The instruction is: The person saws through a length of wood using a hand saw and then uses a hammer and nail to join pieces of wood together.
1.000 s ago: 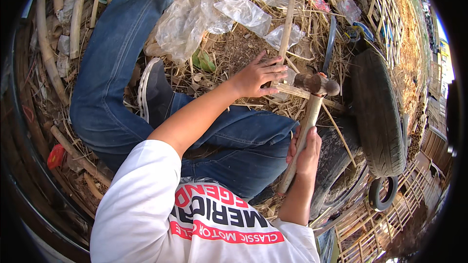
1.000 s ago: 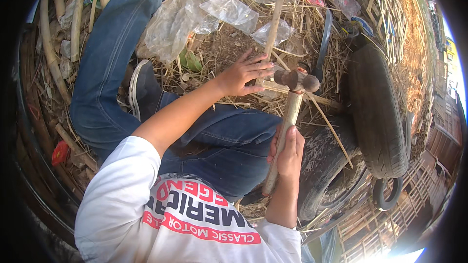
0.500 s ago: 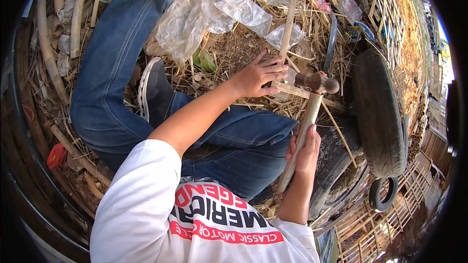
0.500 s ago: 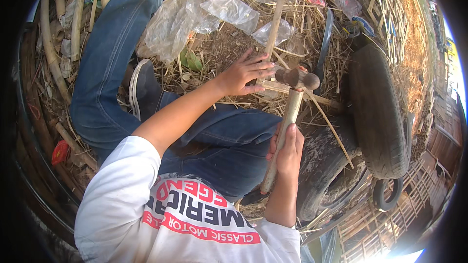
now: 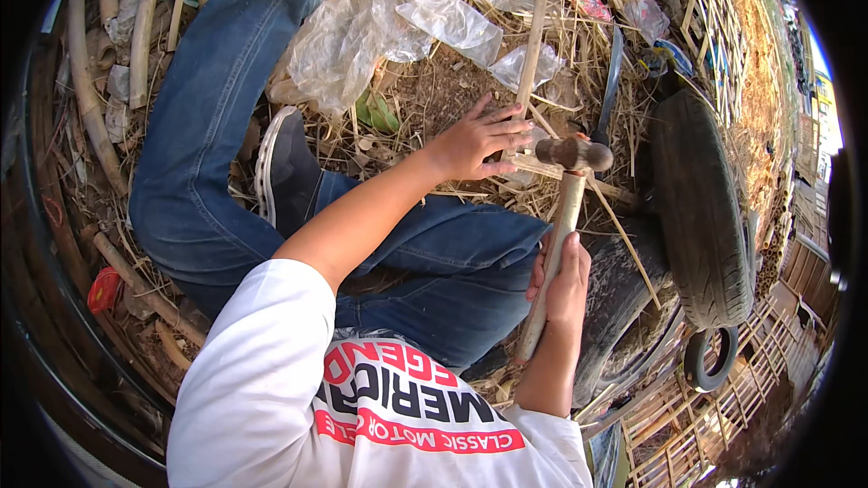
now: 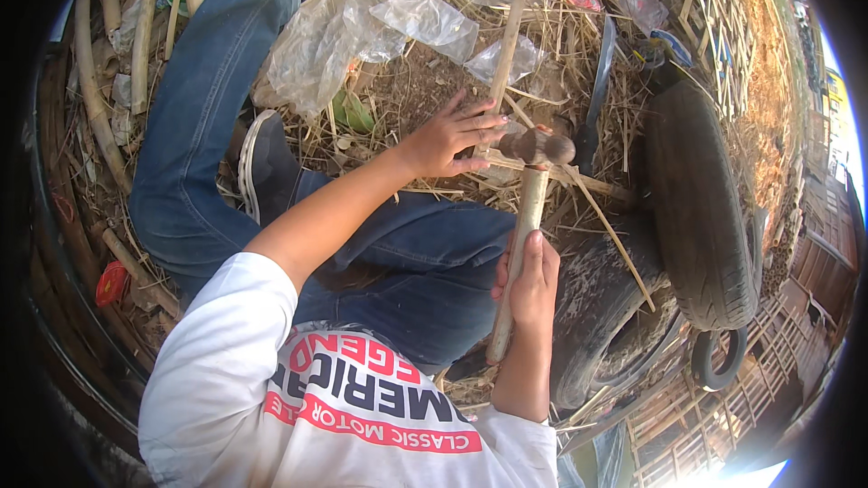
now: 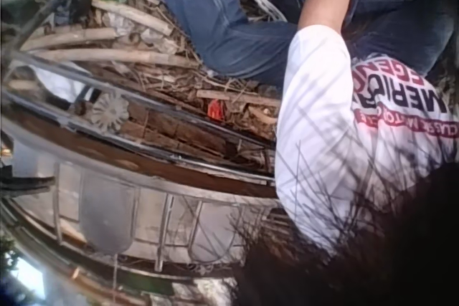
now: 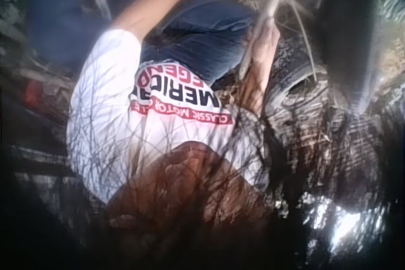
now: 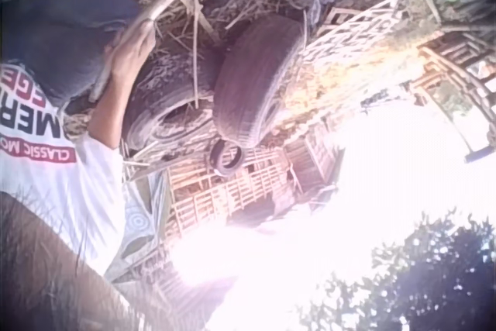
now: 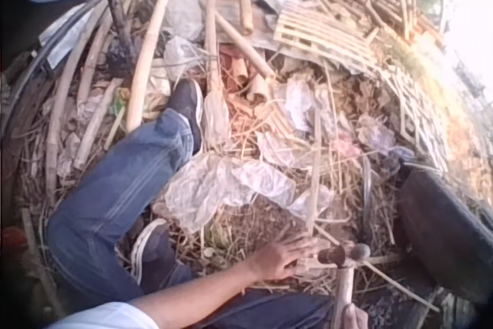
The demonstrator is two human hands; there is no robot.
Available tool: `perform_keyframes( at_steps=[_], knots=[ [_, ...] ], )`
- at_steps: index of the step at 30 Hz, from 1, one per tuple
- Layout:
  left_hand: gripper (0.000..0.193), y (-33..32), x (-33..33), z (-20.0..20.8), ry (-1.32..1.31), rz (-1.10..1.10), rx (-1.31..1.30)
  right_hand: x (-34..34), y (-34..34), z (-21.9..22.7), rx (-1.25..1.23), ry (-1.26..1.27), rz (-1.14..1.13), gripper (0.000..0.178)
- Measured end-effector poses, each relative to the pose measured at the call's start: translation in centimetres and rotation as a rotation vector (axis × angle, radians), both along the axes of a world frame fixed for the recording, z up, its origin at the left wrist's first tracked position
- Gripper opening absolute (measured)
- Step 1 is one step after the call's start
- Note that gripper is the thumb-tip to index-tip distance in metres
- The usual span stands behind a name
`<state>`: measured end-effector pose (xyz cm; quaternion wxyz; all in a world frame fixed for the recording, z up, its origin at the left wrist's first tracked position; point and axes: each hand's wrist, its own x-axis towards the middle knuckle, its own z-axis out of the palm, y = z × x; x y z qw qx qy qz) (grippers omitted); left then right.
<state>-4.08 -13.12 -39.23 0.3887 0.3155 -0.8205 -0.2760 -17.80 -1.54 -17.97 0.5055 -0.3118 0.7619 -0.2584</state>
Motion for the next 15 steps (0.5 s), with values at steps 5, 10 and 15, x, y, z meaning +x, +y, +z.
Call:
perform_keyframes(
  at_steps=[5,10,15],
  knots=[
    [0.053,0.0,0.2,0.2,-0.013,-0.023,0.029,-0.4,0.4,-1.7,0.002,-0.061,0.075,0.057],
    [0.056,0.0,0.4,0.7,-0.031,-0.023,0.041,-0.5,0.4,-3.0,0.11,-0.058,0.1,0.051],
    [0.052,0.1,0.2,0.4,0.005,-0.01,0.011,-0.1,0.9,-1.3,0.036,-0.046,0.037,0.054]
  ],
)
